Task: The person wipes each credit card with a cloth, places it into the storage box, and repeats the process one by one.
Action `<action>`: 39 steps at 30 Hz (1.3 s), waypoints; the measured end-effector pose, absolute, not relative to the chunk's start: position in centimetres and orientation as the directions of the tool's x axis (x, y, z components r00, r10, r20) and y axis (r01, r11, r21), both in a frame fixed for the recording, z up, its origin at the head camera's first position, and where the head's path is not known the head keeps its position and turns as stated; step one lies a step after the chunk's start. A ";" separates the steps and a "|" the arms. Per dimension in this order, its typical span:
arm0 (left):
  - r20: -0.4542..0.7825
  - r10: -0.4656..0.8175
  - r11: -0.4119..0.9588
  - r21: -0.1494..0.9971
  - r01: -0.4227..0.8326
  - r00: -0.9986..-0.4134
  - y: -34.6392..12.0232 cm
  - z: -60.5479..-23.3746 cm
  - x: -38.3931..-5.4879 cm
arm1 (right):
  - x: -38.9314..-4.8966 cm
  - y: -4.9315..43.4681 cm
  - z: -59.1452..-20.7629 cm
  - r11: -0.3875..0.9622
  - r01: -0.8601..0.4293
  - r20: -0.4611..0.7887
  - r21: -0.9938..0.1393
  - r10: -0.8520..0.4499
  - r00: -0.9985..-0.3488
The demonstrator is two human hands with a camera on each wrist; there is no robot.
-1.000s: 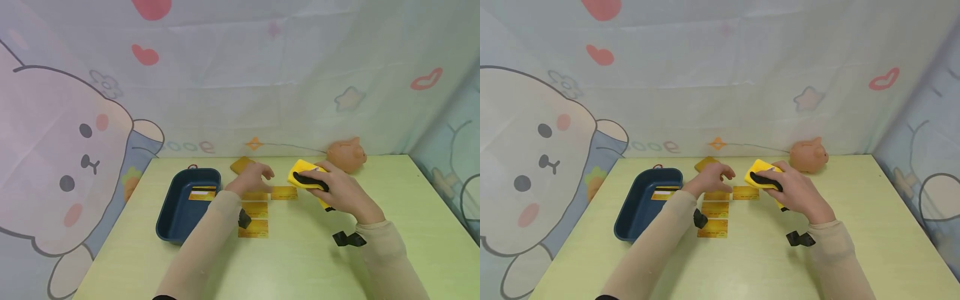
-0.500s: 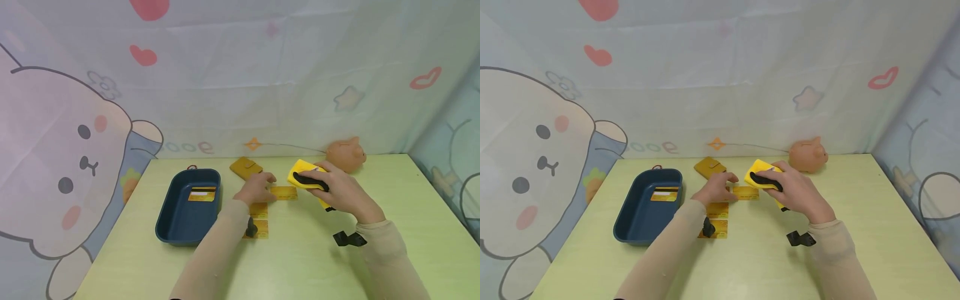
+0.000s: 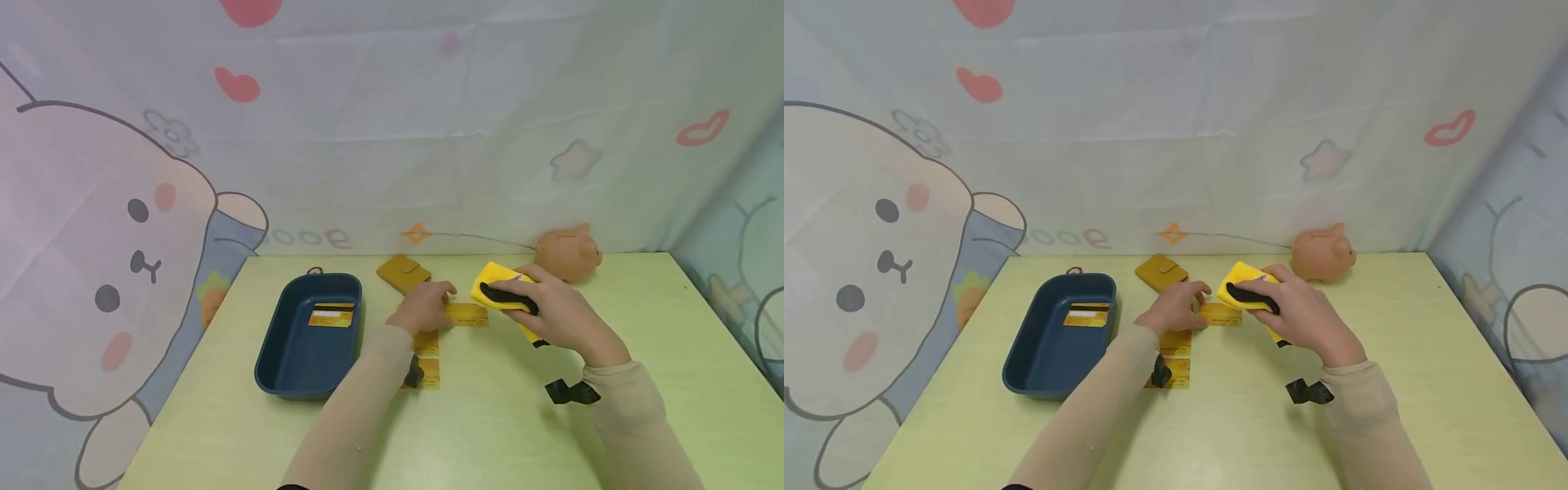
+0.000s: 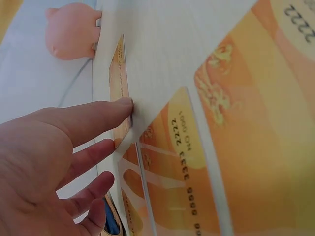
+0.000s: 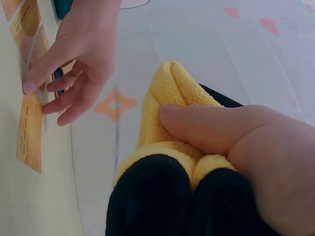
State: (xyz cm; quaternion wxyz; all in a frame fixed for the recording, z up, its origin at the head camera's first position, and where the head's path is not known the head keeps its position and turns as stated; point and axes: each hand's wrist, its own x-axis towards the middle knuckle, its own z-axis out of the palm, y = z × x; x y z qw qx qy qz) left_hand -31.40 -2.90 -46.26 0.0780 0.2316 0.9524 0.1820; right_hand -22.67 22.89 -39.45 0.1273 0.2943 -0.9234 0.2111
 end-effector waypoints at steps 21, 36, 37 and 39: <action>-0.091 0.490 0.842 0.305 0.444 -0.867 -1.7 -46.0 -31.6 | -22.7 23.4 -39.5 0.736 -0.598 0.361 -0.317 -0.489 -0.794; -0.036 0.515 0.791 0.404 0.459 -0.856 -1.7 -45.4 -31.3 | -22.8 23.3 -39.2 0.746 -0.589 0.352 -0.311 -0.486 -0.800; -0.038 0.511 0.779 0.442 0.444 -0.859 -1.7 -45.3 -31.3 | -22.8 23.3 -39.2 0.746 -0.588 0.349 -0.314 -0.485 -0.802; -0.040 0.502 0.746 0.526 0.409 -0.864 -1.9 -45.3 -31.1 | -22.7 23.3 -39.3 0.745 -0.586 0.347 -0.319 -0.483 -0.803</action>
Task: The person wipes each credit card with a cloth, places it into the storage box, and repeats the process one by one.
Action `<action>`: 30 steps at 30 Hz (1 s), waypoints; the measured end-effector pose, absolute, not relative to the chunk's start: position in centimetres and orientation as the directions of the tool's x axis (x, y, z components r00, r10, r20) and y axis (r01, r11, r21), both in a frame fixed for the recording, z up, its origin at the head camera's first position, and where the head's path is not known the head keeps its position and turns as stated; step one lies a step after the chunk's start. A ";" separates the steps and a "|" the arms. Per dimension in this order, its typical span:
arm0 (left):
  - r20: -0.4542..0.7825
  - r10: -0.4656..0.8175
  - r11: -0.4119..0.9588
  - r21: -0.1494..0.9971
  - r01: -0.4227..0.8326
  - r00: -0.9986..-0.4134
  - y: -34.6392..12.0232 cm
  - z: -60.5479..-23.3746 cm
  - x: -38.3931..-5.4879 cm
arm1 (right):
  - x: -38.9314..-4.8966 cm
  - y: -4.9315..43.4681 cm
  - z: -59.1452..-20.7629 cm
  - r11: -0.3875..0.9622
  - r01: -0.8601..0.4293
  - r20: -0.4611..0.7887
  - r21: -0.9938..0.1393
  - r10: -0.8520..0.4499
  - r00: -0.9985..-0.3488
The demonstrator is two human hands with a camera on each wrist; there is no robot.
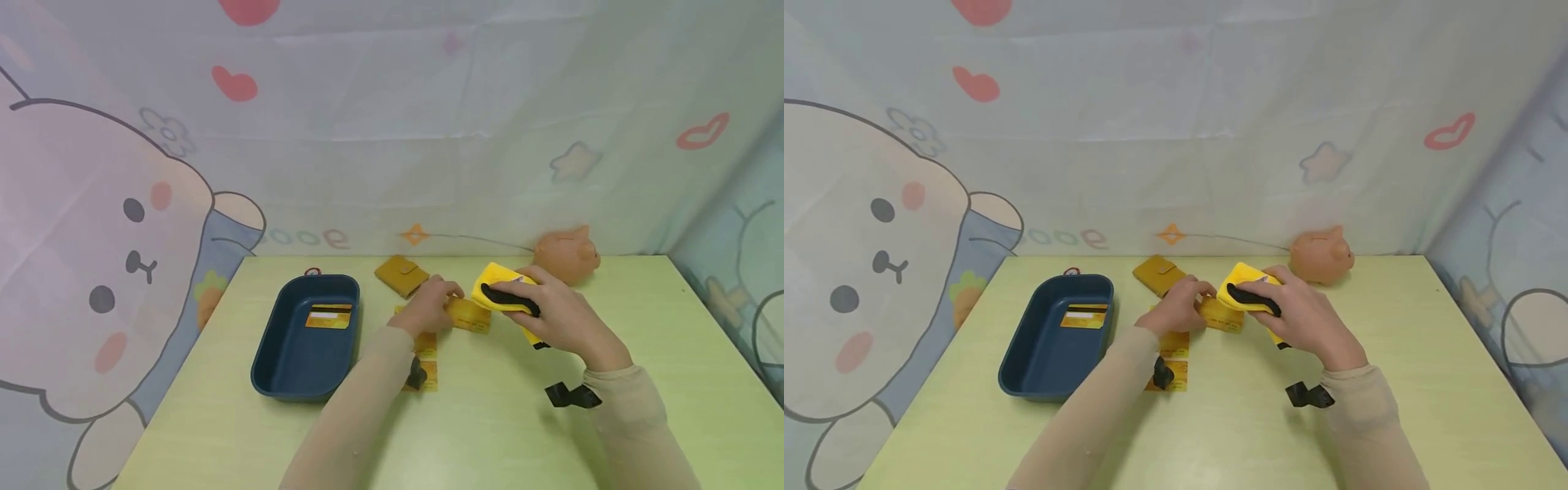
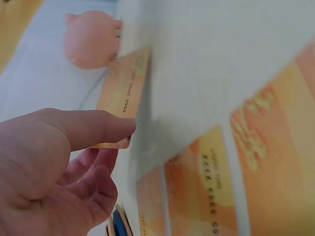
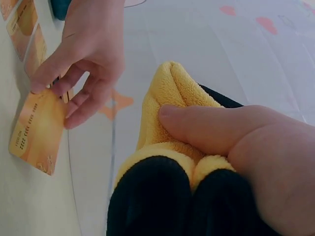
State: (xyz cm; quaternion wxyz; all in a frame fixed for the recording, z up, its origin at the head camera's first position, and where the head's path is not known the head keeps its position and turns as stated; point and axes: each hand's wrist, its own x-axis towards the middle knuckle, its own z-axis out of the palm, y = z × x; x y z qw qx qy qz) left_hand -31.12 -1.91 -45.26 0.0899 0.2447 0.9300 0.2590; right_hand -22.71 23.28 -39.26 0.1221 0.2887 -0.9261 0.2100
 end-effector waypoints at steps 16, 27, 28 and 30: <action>0.051 0.445 0.475 0.833 0.284 -0.894 -3.4 -44.9 -29.8 | -22.4 23.0 -39.4 0.726 -0.608 0.380 -0.321 -0.489 -0.785; 0.014 0.464 0.154 0.983 0.096 -0.886 -3.7 -44.0 -28.1 | -22.5 22.5 -39.4 0.719 -0.624 0.399 -0.308 -0.498 -0.770; 0.013 0.469 0.133 0.987 0.085 -0.883 -3.9 -44.0 -27.8 | -22.5 22.4 -39.4 0.717 -0.626 0.400 -0.308 -0.499 -0.769; 0.012 0.471 0.097 0.993 0.065 -0.882 -4.2 -44.1 -27.4 | -22.6 22.1 -39.5 0.710 -0.635 0.408 -0.303 -0.506 -0.760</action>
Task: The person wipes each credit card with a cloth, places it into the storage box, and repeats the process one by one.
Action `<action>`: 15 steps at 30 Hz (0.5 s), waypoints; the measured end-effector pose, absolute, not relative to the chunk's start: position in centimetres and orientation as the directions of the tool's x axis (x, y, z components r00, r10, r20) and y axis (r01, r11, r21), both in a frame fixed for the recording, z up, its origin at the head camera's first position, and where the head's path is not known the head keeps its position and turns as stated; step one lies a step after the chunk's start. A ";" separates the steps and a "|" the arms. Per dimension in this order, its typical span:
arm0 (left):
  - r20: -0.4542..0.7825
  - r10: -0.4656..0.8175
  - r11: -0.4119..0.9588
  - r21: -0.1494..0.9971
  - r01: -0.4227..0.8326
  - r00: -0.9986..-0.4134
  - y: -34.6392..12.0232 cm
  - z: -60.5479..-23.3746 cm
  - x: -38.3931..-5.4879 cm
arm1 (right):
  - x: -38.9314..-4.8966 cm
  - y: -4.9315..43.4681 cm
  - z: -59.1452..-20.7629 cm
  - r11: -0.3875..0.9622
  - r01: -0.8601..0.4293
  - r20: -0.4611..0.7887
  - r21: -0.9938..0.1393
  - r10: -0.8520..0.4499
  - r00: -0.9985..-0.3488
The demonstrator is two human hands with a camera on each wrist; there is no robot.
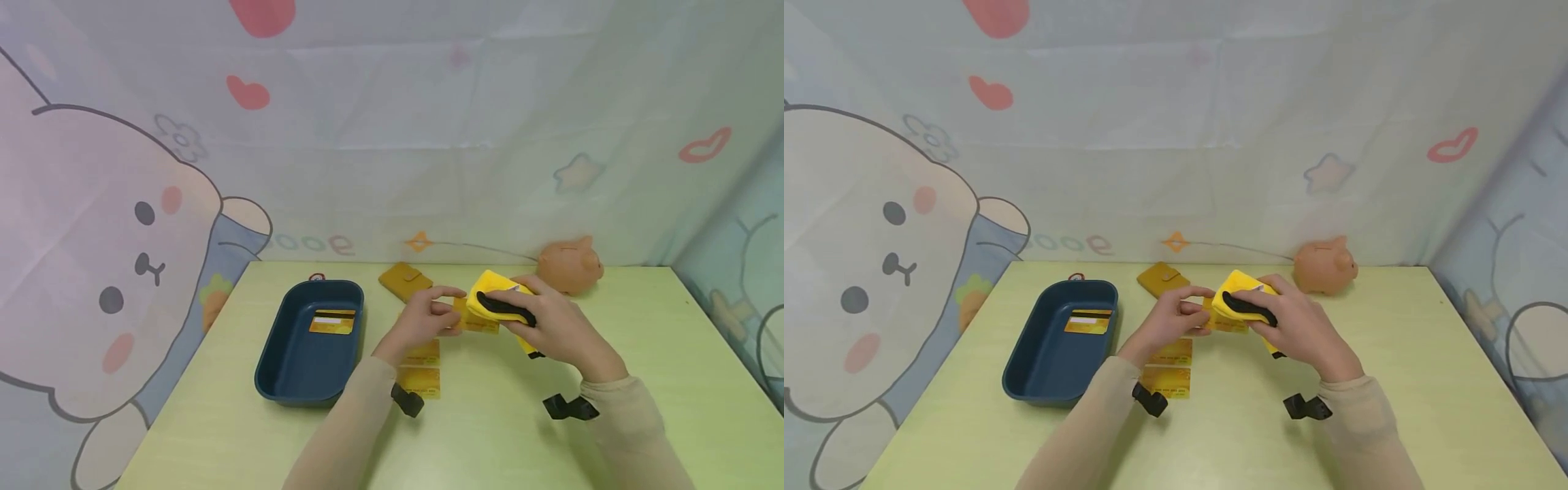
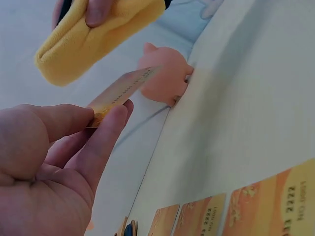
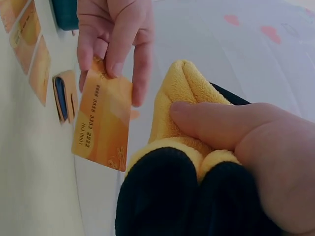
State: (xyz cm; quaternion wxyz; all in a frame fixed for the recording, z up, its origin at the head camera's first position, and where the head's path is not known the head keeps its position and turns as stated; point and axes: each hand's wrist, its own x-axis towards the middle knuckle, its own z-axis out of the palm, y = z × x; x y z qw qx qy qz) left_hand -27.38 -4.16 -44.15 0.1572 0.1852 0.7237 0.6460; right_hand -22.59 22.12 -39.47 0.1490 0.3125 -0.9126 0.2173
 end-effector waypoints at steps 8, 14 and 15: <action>0.012 0.440 0.115 0.991 0.069 -0.898 -6.1 -44.7 -25.3 | -22.8 20.6 -40.1 0.675 -0.687 0.471 -0.268 -0.531 -0.705; -0.003 0.421 0.100 0.994 0.043 -0.907 -7.1 -44.9 -24.0 | -22.7 19.5 -40.6 0.668 -0.699 0.481 -0.255 -0.540 -0.691; -0.003 0.422 0.096 0.995 0.042 -0.907 -7.2 -45.1 -23.9 | -22.6 19.4 -40.7 0.669 -0.699 0.480 -0.253 -0.540 -0.691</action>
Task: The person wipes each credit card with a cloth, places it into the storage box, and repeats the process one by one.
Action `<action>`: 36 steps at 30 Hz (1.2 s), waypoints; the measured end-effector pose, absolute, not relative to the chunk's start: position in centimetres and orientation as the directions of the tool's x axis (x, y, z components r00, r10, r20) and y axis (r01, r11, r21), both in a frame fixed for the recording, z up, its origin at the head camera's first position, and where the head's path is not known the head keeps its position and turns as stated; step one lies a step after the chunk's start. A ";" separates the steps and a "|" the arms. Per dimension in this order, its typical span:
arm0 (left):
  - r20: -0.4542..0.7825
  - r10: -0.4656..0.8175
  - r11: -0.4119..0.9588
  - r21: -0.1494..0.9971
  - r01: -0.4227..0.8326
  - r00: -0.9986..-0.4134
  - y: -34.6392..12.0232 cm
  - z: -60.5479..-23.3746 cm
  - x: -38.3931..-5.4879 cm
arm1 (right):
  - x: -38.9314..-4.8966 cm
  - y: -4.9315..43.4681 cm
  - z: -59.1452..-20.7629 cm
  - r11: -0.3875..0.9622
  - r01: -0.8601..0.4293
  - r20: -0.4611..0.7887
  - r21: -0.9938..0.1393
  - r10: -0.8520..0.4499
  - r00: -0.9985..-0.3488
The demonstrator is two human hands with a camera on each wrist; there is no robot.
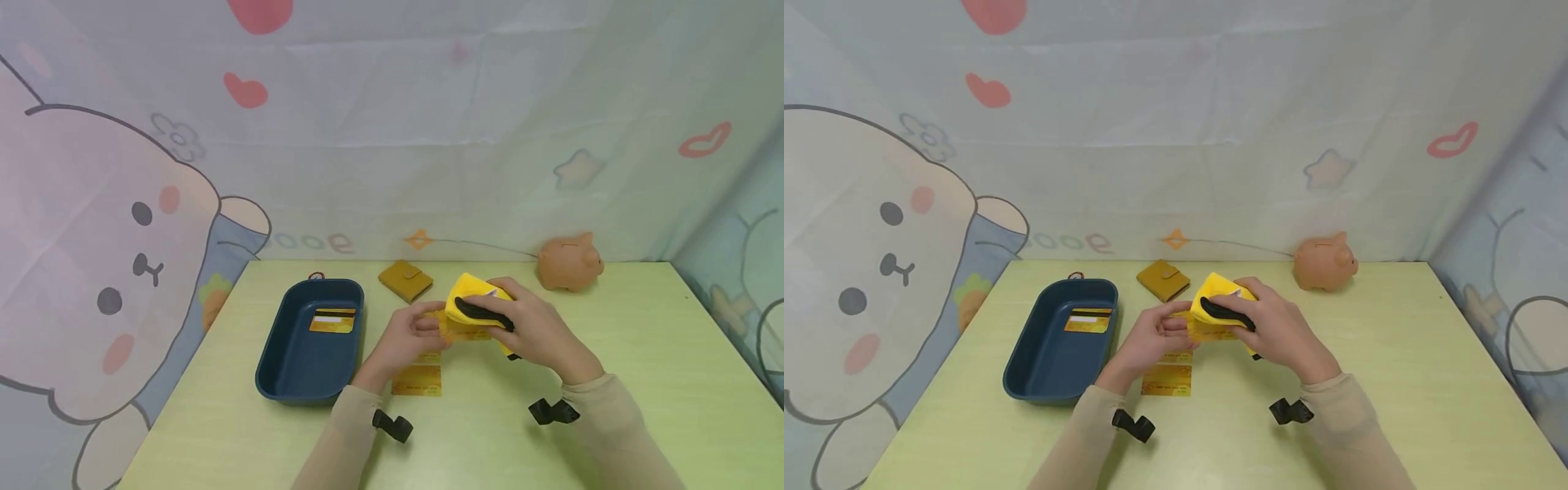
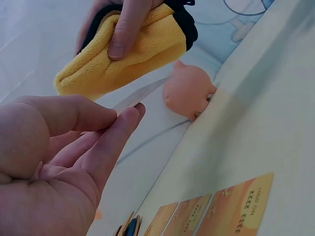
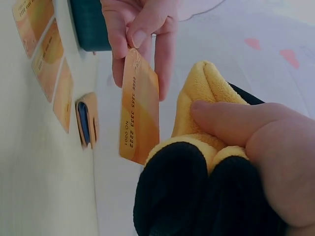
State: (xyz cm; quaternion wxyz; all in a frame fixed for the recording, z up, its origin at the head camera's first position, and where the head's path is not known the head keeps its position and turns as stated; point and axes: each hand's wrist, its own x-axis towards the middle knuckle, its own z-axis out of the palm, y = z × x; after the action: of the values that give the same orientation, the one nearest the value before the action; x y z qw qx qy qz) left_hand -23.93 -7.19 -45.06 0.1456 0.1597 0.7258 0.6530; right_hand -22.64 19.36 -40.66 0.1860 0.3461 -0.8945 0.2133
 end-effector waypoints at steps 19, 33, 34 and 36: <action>0.081 0.498 -0.090 0.995 0.041 -0.864 -7.6 -45.1 -24.0 | -22.5 16.8 -42.0 0.655 -0.725 0.485 -0.212 -0.574 -0.660; 0.074 0.377 -0.180 0.984 0.005 -0.923 -7.6 -43.4 -23.3 | -22.3 16.7 -41.8 0.650 -0.715 0.480 -0.259 -0.556 -0.679; 0.078 0.372 -0.190 0.982 0.006 -0.925 -7.6 -43.5 -23.3 | -22.3 16.8 -41.8 0.649 -0.714 0.476 -0.263 -0.556 -0.681; 0.090 0.372 -0.205 0.979 0.013 -0.924 -7.7 -43.5 -23.4 | -22.3 16.9 -41.7 0.644 -0.714 0.471 -0.275 -0.557 -0.684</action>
State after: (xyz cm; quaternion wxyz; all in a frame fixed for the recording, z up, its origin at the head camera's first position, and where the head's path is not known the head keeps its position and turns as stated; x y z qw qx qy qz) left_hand -23.35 -7.75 -43.53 0.1178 0.1553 0.6195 0.7604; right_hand -22.34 16.91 -41.75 0.1744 0.3572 -0.8898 0.2244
